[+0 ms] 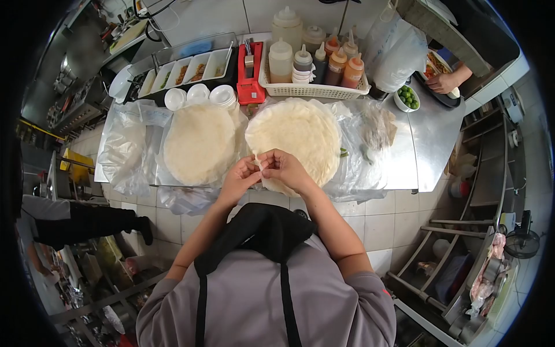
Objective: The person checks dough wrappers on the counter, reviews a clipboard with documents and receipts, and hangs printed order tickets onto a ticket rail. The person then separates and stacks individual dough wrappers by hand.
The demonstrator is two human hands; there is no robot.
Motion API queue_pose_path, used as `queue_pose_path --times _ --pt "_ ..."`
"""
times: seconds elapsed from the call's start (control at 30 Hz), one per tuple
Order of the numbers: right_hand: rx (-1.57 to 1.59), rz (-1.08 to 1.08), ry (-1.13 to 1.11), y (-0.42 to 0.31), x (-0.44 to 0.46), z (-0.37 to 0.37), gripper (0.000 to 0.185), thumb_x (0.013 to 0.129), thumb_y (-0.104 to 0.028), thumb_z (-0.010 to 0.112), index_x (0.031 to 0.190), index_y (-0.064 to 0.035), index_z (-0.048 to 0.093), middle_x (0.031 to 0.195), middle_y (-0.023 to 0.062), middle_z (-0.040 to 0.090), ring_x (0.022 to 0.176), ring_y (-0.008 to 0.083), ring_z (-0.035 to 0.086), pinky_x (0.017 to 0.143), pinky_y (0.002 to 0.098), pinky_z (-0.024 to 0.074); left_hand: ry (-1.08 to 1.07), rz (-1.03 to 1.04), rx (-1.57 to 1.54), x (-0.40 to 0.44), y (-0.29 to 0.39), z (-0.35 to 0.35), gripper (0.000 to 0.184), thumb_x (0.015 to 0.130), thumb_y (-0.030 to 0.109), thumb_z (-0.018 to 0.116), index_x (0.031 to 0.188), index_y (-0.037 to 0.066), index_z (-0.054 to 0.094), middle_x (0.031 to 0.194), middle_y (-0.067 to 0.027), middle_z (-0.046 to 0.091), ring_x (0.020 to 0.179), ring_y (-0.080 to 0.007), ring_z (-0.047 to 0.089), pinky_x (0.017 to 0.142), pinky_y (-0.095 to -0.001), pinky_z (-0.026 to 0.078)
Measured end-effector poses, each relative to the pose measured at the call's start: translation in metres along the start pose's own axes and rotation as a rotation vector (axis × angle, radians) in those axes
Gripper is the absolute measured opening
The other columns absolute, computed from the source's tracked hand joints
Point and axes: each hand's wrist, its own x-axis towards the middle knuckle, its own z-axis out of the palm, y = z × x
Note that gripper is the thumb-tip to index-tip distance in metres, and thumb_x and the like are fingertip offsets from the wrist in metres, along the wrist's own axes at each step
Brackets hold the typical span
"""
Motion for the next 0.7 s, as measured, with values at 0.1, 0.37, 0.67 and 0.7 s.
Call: queue_pose_path --times 0.1,0.37,0.67,0.7 --pt "-0.035 -0.040 0.032 0.002 -0.001 0.002 0.032 0.074 0.009 0.061 0.103 0.0003 0.052 0.088 0.0025 0.054 0.082 0.0099 0.055 0.075 0.0227 0.0464 0.039 0.021 0.024 -0.001 0.001 0.002 0.050 0.084 0.001 0.056 0.128 -0.005 0.033 0.094 -0.0108 0.057 0.086 -0.0152 0.059 0.079 -0.0288 0.049" --pt "-0.068 -0.125 0.113 0.006 -0.001 0.009 0.025 0.072 0.010 0.062 0.090 -0.0028 0.049 0.083 0.0005 0.050 0.076 0.0086 0.052 0.071 0.0218 0.0454 0.180 0.094 0.078 -0.005 0.002 0.009 0.040 0.082 -0.001 0.057 0.117 -0.005 0.039 0.084 -0.0090 0.059 0.072 -0.0124 0.059 0.068 -0.0237 0.049" --pt "-0.178 -0.207 0.225 0.014 -0.002 0.006 0.023 0.075 0.011 0.056 0.090 -0.0032 0.047 0.083 -0.0010 0.048 0.073 0.0054 0.049 0.069 0.0191 0.0425 0.228 0.082 -0.083 0.001 -0.008 0.012 0.025 0.082 0.001 0.056 0.102 -0.003 0.041 0.081 -0.0094 0.056 0.071 -0.0144 0.059 0.066 -0.0281 0.053" --pt "-0.179 -0.215 0.224 0.014 -0.003 0.006 0.022 0.075 0.011 0.056 0.090 -0.0032 0.047 0.083 -0.0008 0.048 0.074 0.0055 0.050 0.069 0.0192 0.0428 0.238 0.069 -0.108 0.000 -0.006 0.015 0.025 0.083 0.003 0.057 0.102 -0.003 0.042 0.081 -0.0092 0.056 0.071 -0.0144 0.059 0.067 -0.0281 0.053"
